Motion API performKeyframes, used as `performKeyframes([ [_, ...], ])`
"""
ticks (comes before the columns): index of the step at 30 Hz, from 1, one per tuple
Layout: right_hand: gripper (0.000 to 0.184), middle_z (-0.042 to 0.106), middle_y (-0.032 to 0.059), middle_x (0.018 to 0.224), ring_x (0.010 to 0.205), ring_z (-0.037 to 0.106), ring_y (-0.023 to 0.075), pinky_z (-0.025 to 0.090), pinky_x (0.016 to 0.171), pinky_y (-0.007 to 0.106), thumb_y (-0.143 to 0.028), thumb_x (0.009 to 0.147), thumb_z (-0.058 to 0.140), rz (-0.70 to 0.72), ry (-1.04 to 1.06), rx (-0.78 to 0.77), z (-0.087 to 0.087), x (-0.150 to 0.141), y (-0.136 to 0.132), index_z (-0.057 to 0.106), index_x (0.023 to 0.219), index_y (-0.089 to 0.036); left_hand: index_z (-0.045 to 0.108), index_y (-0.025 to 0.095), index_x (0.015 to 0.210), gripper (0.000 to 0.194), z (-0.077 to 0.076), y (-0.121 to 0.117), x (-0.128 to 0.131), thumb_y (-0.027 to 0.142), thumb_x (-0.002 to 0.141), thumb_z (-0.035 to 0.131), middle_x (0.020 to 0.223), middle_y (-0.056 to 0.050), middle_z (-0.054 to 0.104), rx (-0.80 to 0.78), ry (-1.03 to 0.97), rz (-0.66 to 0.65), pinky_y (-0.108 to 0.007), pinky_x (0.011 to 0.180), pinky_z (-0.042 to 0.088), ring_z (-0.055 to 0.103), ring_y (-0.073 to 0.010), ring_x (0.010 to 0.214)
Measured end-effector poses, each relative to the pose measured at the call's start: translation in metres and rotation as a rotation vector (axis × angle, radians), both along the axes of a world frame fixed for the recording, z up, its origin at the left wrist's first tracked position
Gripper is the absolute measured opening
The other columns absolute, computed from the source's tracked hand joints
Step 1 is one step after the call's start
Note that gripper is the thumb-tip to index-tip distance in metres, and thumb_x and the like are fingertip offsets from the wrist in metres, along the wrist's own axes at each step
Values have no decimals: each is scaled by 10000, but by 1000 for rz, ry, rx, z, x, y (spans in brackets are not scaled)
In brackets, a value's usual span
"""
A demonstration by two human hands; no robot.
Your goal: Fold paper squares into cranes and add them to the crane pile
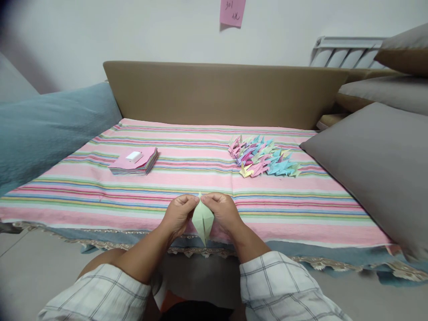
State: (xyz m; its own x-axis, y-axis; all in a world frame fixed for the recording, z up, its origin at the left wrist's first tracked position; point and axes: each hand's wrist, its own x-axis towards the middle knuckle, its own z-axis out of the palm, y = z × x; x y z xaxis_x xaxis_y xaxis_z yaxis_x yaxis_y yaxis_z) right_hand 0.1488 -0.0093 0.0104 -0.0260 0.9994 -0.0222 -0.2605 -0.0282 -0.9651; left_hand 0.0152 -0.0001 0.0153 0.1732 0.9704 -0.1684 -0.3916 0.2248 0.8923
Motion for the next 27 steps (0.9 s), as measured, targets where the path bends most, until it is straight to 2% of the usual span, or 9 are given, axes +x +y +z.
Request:
performKeyframes([
  [7, 263, 669, 28, 664, 610, 538, 132, 429, 599, 271, -412, 612, 751, -40, 33, -6, 3, -4, -2, 700, 668, -161, 605, 131, 562, 319, -2, 1, 1, 361, 492, 815, 481, 35, 554, -7, -4, 24, -207, 477, 325, 433, -57, 446],
  [13, 249, 661, 18, 655, 584, 521, 119, 419, 574, 257, -401, 612, 755, -36, 60, -22, 4, -3, -2, 692, 654, -164, 629, 133, 577, 292, -2, 3, -1, 335, 488, 821, 478, 25, 554, -23, -50, -27, -230, 520, 369, 474, -81, 478],
  [27, 231, 655, 8, 644, 593, 523, 116, 415, 591, 256, -386, 620, 751, -29, 51, -18, 4, -4, -3, 693, 647, -165, 612, 131, 565, 314, -3, 2, 0, 354, 489, 820, 476, 30, 557, -12, -3, 6, -217, 489, 334, 443, -66, 450],
])
